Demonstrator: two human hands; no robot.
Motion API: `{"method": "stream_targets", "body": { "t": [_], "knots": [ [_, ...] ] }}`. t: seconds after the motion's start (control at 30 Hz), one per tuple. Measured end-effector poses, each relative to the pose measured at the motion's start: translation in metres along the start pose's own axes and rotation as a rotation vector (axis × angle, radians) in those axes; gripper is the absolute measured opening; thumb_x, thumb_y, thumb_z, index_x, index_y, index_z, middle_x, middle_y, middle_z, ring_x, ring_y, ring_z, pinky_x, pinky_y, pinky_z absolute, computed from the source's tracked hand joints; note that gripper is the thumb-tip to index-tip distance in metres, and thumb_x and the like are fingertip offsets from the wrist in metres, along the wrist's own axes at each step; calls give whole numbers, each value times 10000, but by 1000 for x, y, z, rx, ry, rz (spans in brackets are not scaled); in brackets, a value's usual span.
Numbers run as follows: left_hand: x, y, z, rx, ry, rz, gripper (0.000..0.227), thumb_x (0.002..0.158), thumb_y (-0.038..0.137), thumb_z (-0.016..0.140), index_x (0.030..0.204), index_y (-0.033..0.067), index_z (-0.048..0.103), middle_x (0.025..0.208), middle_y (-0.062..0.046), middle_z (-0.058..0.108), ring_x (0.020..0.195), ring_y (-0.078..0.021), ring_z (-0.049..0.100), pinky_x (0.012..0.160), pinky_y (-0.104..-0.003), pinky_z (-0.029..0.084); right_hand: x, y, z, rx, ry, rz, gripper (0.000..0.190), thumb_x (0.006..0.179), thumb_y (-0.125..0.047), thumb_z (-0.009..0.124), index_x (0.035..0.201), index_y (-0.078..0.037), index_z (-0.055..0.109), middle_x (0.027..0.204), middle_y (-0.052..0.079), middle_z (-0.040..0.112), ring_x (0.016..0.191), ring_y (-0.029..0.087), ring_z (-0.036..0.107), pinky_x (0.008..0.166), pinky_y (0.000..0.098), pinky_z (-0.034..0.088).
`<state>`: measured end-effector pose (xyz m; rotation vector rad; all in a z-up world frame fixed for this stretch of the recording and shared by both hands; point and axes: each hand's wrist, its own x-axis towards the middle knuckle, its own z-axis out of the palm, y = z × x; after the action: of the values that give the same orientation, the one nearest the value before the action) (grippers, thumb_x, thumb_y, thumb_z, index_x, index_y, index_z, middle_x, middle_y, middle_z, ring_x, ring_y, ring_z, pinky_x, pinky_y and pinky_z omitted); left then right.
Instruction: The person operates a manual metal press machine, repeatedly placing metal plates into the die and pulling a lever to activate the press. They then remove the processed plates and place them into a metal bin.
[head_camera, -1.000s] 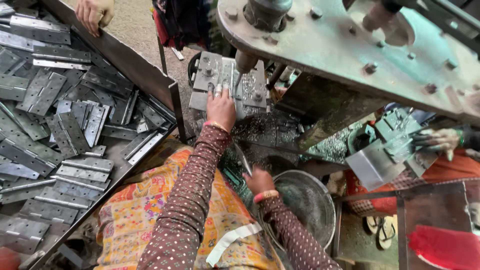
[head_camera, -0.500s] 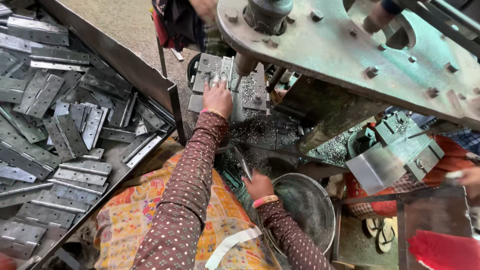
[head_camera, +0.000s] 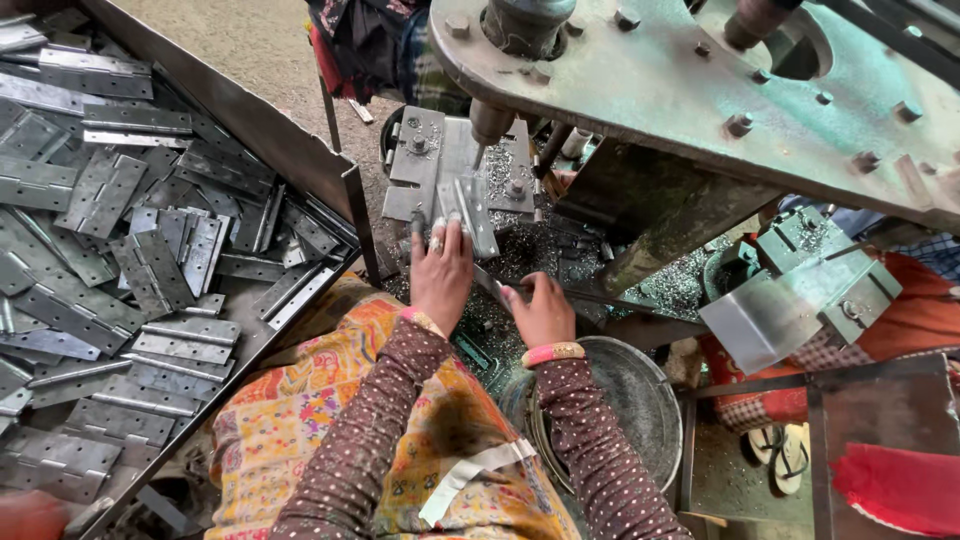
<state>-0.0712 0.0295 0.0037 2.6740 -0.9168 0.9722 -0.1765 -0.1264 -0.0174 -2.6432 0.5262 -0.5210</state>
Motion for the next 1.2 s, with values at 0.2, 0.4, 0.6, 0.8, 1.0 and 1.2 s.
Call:
{"method": "stream_targets", "body": {
  "t": [0.2,0.4,0.6,0.8,1.0,1.2],
  "knots": [
    [12,-21,13,-459,36,170,92,1028,145,580,1050,58,604,1045,-69,622,815,-204,688,1155,-575,404,-4,-5,-3,51,60,88,421,912,-454,699,1076,-74,629,1095,134,680,871,313,724,770,419,571],
    [56,-10,27,-262,184,35,165,1064,217,564,1032,61,609,1134,-119,648,765,-209,683,961,-557,503,-5,-9,-7,58,38,97,396,878,-384,722,1088,-61,628,1137,133,656,880,326,720,774,422,568],
    [39,-28,36,-253,-81,28,582,895,115,552,1455,-37,516,1414,-228,519,1194,-323,569,1015,-409,480,-8,-27,-32,-14,-118,-85,332,882,-285,752,1090,-54,635,1171,151,620,1012,359,654,871,463,522],
    [-55,-38,-36,-515,140,-218,374,1014,218,621,1322,9,589,1388,-181,545,1215,-341,576,1011,-443,494,-64,-135,-170,394,7,-529,272,898,-122,732,1152,-55,661,1236,116,657,1130,315,667,953,385,541],
    [-122,-36,-54,-595,100,-400,334,1025,184,608,1319,26,593,1393,-185,556,1214,-387,585,991,-450,499,-122,-187,-241,181,-110,-909,270,898,-147,730,1141,-61,652,1191,108,659,1079,306,669,905,384,538],
    [-130,-48,-62,-541,128,-384,401,981,177,607,1364,58,600,1408,-177,561,1252,-375,559,1020,-449,476,-137,-204,-259,19,-120,-1070,269,897,-173,727,1130,-67,643,1146,99,661,1028,298,671,858,383,535]
  ]
}}
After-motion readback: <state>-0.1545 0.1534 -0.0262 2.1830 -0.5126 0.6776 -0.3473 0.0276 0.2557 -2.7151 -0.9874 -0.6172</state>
